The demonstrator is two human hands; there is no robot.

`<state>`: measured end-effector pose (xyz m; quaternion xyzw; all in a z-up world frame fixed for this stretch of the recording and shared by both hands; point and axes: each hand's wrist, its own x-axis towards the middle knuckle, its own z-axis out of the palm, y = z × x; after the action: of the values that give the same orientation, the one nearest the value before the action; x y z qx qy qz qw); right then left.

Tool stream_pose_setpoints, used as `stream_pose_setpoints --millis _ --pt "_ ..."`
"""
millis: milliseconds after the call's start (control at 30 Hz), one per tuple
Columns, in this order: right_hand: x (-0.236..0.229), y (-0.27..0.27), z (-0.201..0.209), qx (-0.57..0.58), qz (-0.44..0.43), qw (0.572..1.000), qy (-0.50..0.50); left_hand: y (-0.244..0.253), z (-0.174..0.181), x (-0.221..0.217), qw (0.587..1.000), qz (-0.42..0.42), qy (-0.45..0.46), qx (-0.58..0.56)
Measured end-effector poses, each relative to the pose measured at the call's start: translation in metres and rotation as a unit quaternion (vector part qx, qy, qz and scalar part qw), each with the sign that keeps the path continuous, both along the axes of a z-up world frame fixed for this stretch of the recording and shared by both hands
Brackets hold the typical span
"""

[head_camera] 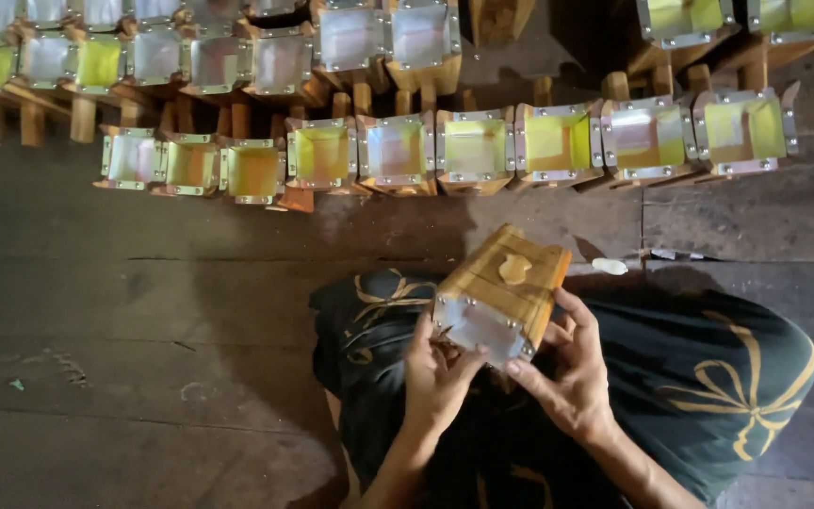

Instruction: The person assembles a small wooden lantern by applying glue to a translucent sheet and attaching it to the lantern frame. They then secure the sheet with small metal fasteners and place a wooden lid on top.

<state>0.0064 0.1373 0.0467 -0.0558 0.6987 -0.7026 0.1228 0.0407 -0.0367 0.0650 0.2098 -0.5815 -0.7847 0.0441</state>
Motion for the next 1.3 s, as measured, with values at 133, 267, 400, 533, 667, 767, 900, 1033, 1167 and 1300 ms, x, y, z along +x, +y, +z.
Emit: stream_pose_setpoints --millis 133,267,400,533,667,767,900,1033,1167,1300 --pt "0.007 0.005 -0.016 0.005 0.011 0.999 0.031 0.006 -0.005 -0.002 0.997 0.054 0.009 -0.048" --pt "0.008 0.004 -0.015 0.022 0.021 0.998 0.057 0.008 -0.015 -0.001 0.995 0.086 -0.021 -0.039" --pt "0.008 0.000 -0.015 0.017 0.029 0.996 0.079 0.003 -0.011 0.007 0.987 0.062 -0.055 -0.135" --pt "0.006 -0.002 -0.012 0.009 0.041 0.997 0.058 0.001 -0.001 0.000 0.984 0.082 -0.055 -0.150" --pt "-0.004 -0.002 -0.008 -0.062 0.004 0.998 -0.029 -0.008 0.003 0.002 0.991 0.054 -0.072 -0.101" --pt "-0.026 0.009 -0.021 -0.104 -0.051 0.987 -0.115 -0.027 0.023 -0.002 0.992 -0.027 -0.089 -0.080" --pt "-0.053 0.017 -0.017 -0.210 -0.032 0.952 -0.221 -0.055 0.044 -0.020 0.939 -0.194 0.019 -0.285" --pt "-0.059 0.012 -0.010 -0.210 0.006 0.957 -0.201 -0.042 0.032 -0.038 0.894 -0.256 0.116 -0.348" --pt "-0.067 0.021 0.002 -0.109 -0.004 0.974 -0.198 -0.030 0.023 -0.041 0.906 -0.210 0.124 -0.345" --pt "-0.069 0.047 -0.019 0.099 -0.165 0.980 -0.038 -0.022 0.004 -0.044 0.894 -0.097 0.264 -0.349"
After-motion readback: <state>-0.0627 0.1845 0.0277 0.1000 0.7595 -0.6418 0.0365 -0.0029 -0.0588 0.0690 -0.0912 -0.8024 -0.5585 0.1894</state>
